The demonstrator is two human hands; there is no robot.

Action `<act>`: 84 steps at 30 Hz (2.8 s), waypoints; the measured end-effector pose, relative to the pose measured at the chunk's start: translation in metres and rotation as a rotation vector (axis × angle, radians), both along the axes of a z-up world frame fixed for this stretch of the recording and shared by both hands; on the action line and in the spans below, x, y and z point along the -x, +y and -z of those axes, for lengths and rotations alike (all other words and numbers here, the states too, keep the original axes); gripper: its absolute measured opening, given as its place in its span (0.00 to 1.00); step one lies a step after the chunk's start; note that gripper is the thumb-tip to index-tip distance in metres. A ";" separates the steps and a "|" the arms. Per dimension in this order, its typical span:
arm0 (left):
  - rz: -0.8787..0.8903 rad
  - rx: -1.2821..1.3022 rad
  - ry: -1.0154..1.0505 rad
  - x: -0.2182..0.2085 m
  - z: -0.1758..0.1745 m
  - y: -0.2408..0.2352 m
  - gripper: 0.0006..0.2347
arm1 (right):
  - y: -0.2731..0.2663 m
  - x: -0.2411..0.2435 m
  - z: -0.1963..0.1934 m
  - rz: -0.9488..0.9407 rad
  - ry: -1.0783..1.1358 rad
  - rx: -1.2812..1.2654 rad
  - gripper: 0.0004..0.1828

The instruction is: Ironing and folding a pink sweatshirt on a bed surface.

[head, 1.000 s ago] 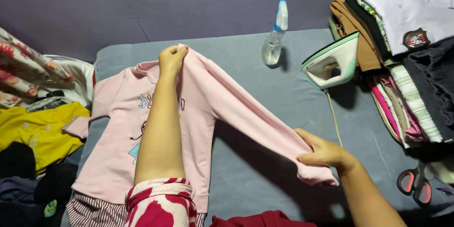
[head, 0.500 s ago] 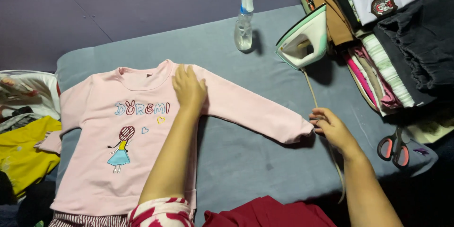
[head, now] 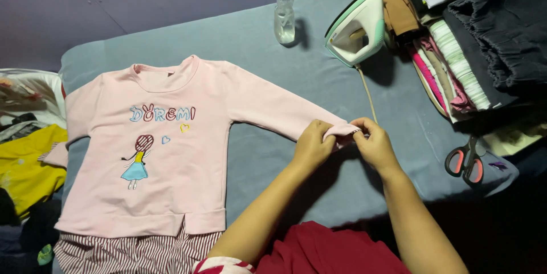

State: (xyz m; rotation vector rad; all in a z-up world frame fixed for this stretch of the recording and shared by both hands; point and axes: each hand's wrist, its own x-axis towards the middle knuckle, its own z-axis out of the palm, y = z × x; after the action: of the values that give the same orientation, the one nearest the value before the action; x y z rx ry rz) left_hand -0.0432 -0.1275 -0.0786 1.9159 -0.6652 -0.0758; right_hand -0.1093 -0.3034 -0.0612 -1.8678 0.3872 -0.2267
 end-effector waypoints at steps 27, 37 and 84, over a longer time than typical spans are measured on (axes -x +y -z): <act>-0.186 -0.540 -0.297 -0.007 0.018 0.022 0.28 | 0.015 0.011 0.061 -0.168 0.046 -0.156 0.17; -0.184 -0.641 -0.309 -0.006 0.025 0.022 0.32 | 0.021 0.028 0.032 -0.176 0.046 -0.288 0.19; 0.008 -0.460 -0.414 -0.002 0.020 -0.004 0.23 | 0.034 0.062 0.001 -0.029 -0.285 0.479 0.08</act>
State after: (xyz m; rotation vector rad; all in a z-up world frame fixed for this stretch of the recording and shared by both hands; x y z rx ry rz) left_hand -0.0409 -0.1313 -0.0988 2.4011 -0.9967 0.1839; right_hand -0.1713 -0.2699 -0.0621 -2.2656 0.1121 -0.6006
